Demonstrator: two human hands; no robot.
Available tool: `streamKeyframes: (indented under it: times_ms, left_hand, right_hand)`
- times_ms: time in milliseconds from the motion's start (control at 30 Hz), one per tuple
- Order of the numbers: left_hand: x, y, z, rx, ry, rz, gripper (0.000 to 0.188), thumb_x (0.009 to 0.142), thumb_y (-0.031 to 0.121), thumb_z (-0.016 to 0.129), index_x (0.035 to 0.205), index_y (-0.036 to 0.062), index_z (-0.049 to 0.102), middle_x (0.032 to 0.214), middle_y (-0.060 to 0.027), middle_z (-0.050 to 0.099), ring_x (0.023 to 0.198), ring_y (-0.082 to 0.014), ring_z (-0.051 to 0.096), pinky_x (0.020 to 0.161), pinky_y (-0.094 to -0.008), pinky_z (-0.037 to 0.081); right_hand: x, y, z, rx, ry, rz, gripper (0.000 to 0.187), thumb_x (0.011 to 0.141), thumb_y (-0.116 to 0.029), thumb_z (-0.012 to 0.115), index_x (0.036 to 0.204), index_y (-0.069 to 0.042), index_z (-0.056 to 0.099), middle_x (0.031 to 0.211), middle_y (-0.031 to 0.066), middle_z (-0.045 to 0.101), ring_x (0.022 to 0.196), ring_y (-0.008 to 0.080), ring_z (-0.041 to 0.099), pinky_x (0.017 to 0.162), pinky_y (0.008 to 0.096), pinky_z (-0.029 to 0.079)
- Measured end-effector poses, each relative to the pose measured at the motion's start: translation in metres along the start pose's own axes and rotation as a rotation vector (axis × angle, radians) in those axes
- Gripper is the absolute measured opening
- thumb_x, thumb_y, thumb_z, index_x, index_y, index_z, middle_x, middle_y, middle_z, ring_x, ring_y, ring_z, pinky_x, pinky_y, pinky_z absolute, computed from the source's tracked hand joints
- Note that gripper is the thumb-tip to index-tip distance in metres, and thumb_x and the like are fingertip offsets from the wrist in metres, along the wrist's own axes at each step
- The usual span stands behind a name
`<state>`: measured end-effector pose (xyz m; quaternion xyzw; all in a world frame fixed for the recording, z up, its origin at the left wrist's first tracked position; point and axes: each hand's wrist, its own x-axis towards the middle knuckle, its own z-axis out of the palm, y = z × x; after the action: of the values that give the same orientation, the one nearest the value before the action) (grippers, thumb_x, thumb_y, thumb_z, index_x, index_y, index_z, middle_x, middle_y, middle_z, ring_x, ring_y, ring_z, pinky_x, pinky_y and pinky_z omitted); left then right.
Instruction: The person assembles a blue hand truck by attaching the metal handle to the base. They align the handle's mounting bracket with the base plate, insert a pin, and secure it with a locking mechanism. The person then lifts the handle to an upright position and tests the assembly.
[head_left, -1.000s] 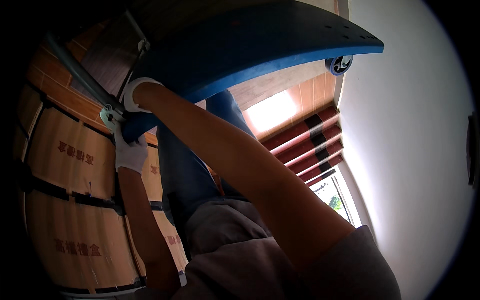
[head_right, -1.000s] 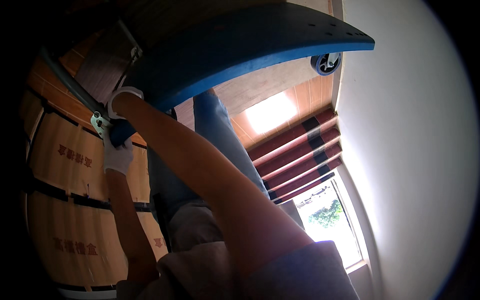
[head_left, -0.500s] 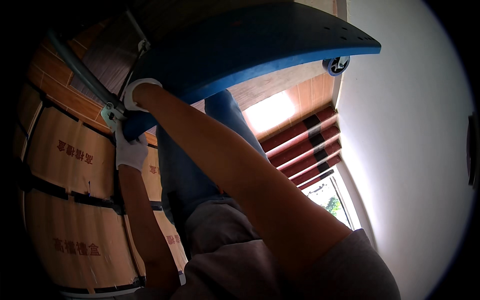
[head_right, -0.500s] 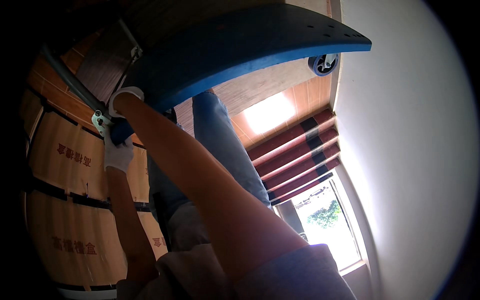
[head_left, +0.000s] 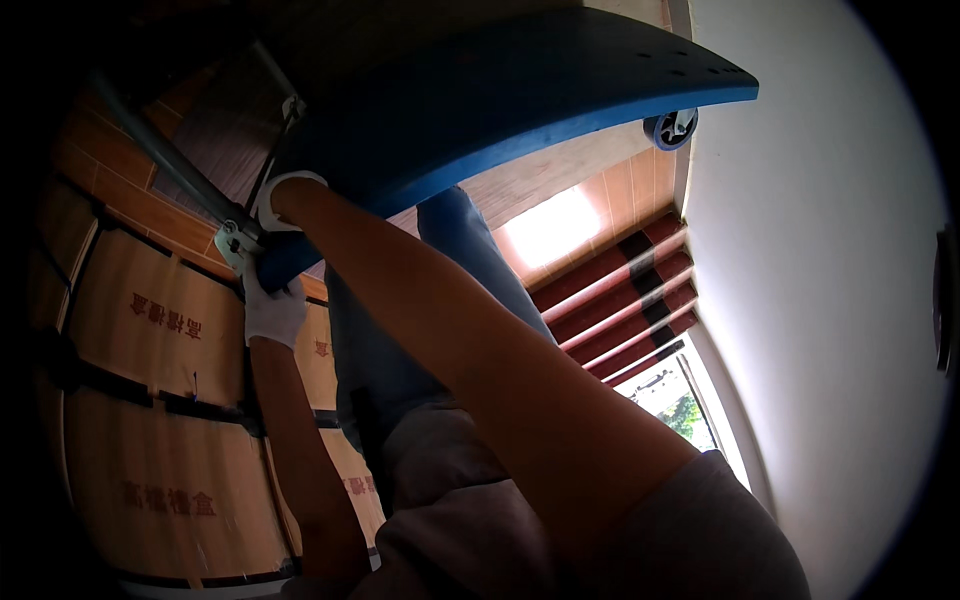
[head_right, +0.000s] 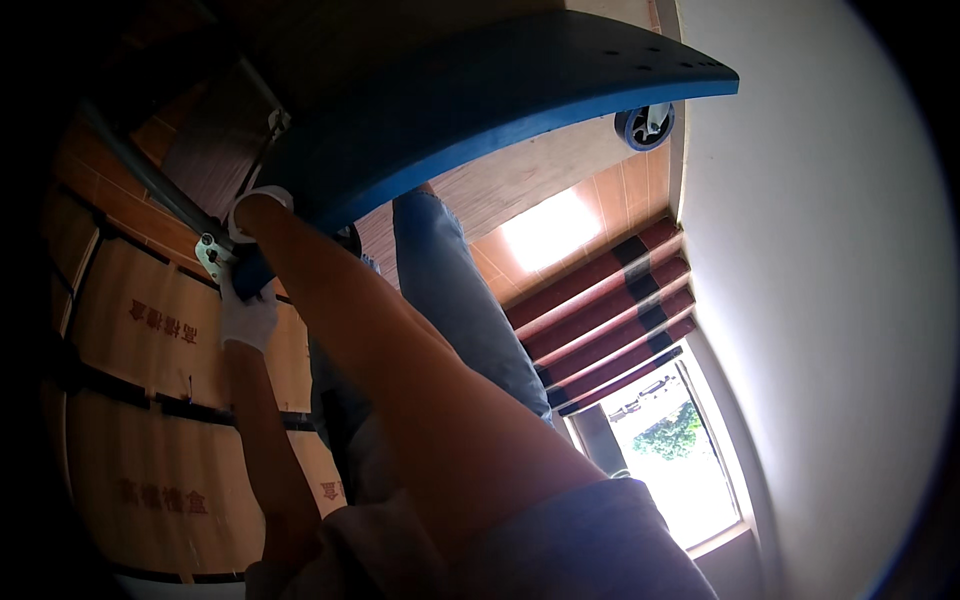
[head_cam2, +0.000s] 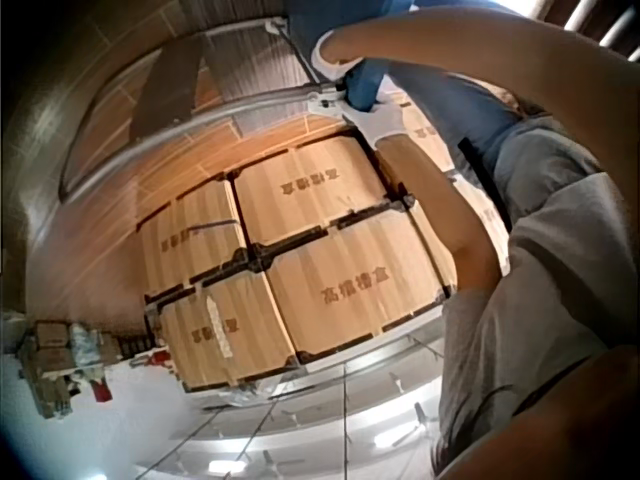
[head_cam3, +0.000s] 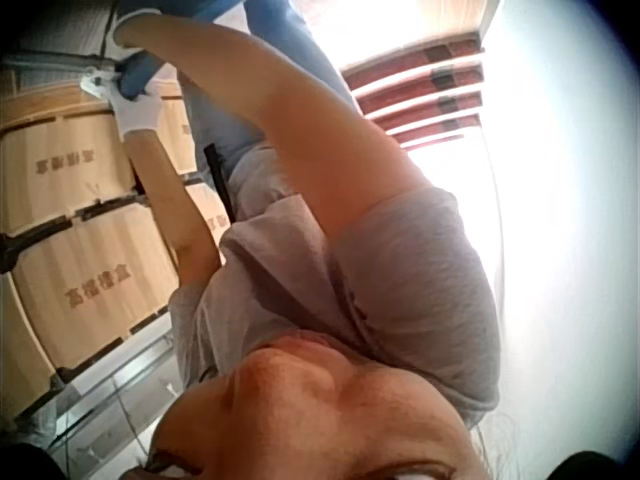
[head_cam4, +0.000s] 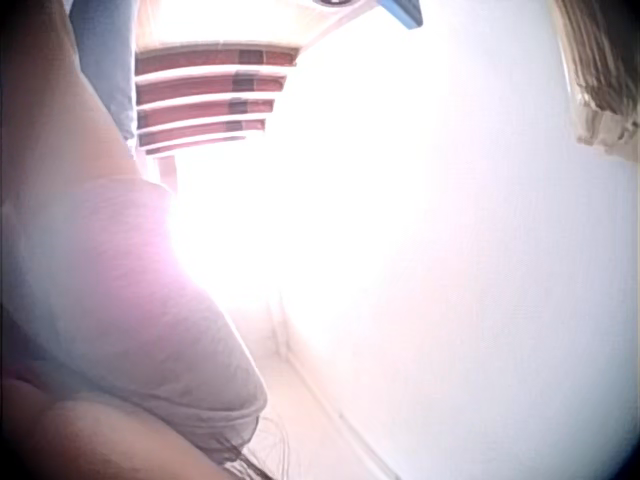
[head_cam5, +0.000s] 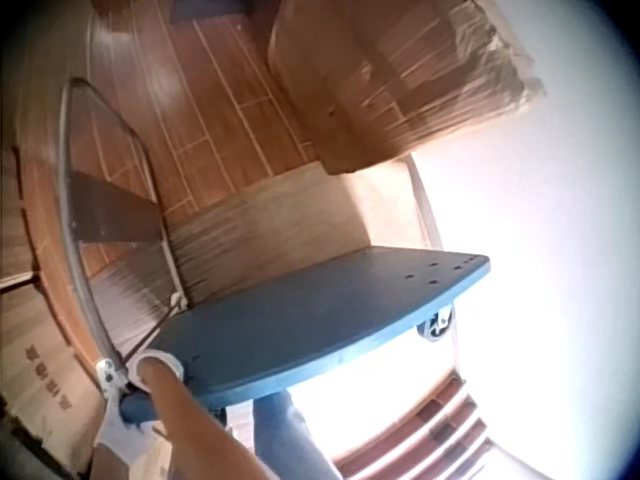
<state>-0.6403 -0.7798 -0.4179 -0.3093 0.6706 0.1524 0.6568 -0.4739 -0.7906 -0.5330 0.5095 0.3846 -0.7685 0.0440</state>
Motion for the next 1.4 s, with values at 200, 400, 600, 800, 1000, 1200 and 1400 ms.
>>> streamKeyframes:
  times_ms: [200,400,600,800,1000,1200,1400]
  left_hand:
    - [0.000,0.007,0.003,-0.507,0.025,-0.346,0.033,0.085,0.029,0.061,0.103,0.0017,0.056,0.099,-0.0029,0.060,0.091,-0.0103,0.055,0.082,-0.0160,0.044]
    - [0.006,-0.002,0.000,0.479,0.106,0.271,0.037,0.084,0.031,0.062,0.111,0.0067,0.055,0.108,-0.0035,0.059,0.100,-0.0122,0.054,0.085,-0.0172,0.043]
    - [0.002,-0.018,0.014,0.464,0.222,0.301,0.038,0.089,0.030,0.054,0.121,0.0104,0.050,0.118,-0.0055,0.054,0.105,-0.0139,0.052,0.090,-0.0200,0.041]
    - [0.016,0.025,-0.024,-0.209,-0.113,-0.156,0.042,0.088,0.022,0.056,0.124,0.0048,0.042,0.111,-0.0076,0.056,0.094,-0.0134,0.054,0.084,-0.0190,0.043]
    - [0.006,0.011,-0.009,-0.369,-0.177,-0.292,0.043,0.088,0.017,0.057,0.121,-0.0030,0.041,0.112,-0.0086,0.054,0.098,-0.0137,0.053,0.087,-0.0198,0.045]
    - [0.014,0.022,-0.021,-0.532,-0.204,-0.378,0.043,0.090,0.016,0.051,0.128,0.0017,0.035,0.112,-0.0091,0.055,0.094,-0.0140,0.054,0.085,-0.0188,0.043]
    - [0.014,0.016,-0.011,0.086,-0.078,0.011,0.046,0.088,0.024,0.056,0.127,0.0053,0.039,0.114,-0.0078,0.054,0.094,-0.0149,0.055,0.083,-0.0191,0.044]
  right_hand:
    - [-0.023,-0.015,0.007,0.076,0.142,0.081,0.019,0.070,-0.020,0.064,0.088,-0.015,0.069,0.093,0.0058,0.065,0.081,0.0200,0.061,0.064,0.0358,0.046]
    - [-0.097,-0.057,0.009,0.103,0.348,0.149,0.019,0.067,-0.020,0.066,0.084,-0.015,0.070,0.082,0.0067,0.066,0.078,0.0216,0.064,0.063,0.0334,0.048]
    - [-0.114,-0.055,0.005,0.078,0.296,0.136,0.022,0.068,-0.024,0.068,0.088,-0.014,0.070,0.095,0.0062,0.066,0.090,0.0204,0.062,0.072,0.0356,0.047]
    - [-0.077,-0.028,-0.011,0.123,0.209,0.076,0.023,0.068,-0.012,0.060,0.089,-0.011,0.070,0.090,0.0126,0.066,0.081,0.0242,0.063,0.062,0.0358,0.049]
    - [-0.048,-0.021,-0.010,0.157,0.150,0.115,0.029,0.072,-0.014,0.056,0.099,-0.014,0.068,0.100,0.0098,0.064,0.087,0.0232,0.062,0.064,0.0360,0.049]
    - [-0.032,-0.014,-0.001,0.035,0.127,0.064,0.029,0.074,-0.019,0.056,0.100,-0.014,0.067,0.100,0.0088,0.063,0.087,0.0228,0.062,0.065,0.0368,0.048]
    - [-0.040,-0.021,0.001,0.090,0.184,0.073,0.027,0.073,-0.027,0.058,0.095,-0.014,0.068,0.092,0.0089,0.065,0.082,0.0240,0.062,0.064,0.0379,0.048]
